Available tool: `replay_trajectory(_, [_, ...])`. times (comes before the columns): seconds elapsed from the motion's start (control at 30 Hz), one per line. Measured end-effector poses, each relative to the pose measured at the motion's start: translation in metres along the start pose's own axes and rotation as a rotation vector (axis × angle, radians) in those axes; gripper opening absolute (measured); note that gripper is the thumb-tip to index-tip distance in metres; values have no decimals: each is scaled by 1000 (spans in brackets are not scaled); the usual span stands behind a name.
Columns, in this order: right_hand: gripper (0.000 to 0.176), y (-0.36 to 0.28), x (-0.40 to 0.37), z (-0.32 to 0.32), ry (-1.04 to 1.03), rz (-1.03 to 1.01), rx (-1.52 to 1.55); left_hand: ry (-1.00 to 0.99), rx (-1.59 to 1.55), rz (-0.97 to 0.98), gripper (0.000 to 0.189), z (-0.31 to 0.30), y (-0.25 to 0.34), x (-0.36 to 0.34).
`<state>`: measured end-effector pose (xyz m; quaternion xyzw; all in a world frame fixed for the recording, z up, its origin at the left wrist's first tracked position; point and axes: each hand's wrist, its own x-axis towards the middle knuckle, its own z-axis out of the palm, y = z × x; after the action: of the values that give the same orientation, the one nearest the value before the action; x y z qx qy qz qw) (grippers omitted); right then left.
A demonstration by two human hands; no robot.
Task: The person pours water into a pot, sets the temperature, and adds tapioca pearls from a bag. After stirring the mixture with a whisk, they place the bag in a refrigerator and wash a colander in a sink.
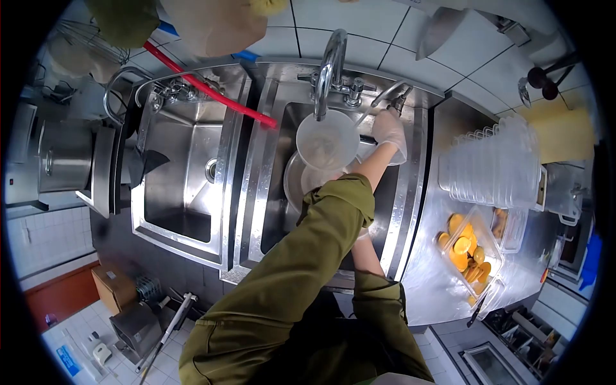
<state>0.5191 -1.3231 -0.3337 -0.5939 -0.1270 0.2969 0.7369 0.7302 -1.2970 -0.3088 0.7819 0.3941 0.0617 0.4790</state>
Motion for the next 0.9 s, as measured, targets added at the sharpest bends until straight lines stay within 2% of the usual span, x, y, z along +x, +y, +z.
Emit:
replay_trajectory(0.23, [39, 3, -3, -3, -27, -56, -50, -21, -102, -68, 38, -3, 3, -2])
replay_trajectory(0.37, [40, 10, -3, -7, -55, -87, 38, -10, -114, -82, 39, -1, 2, 0])
replay_trajectory(0.43, [40, 6, -5, -6, -35, -109, -77, -8, -114, -87, 41, -1, 2, -1])
replay_trajectory(0.47, [41, -1, -7, -3, 2, -117, -285, -7, -114, -89, 41, -2, 2, -2])
replay_trajectory(0.57, [41, -15, -10, 1, 31, -106, -354, -45, -133, -122, 44, -2, 0, -1])
replay_trajectory(0.67, [29, -4, -4, -2, -30, -61, 161, -77, -165, -145, 41, 0, -4, -1])
replay_trajectory(0.73, [23, 4, 3, -3, -69, -27, 506, -6, -297, -162, 40, 5, -1, -9])
replay_trajectory(0.8, [19, 8, 9, -3, -27, -2, 451, 27, -372, -146, 38, 5, -1, -14])
replay_trajectory(0.9, [11, -4, 9, 1, 150, 11, -220, -11, -415, -122, 36, 10, -7, -21])
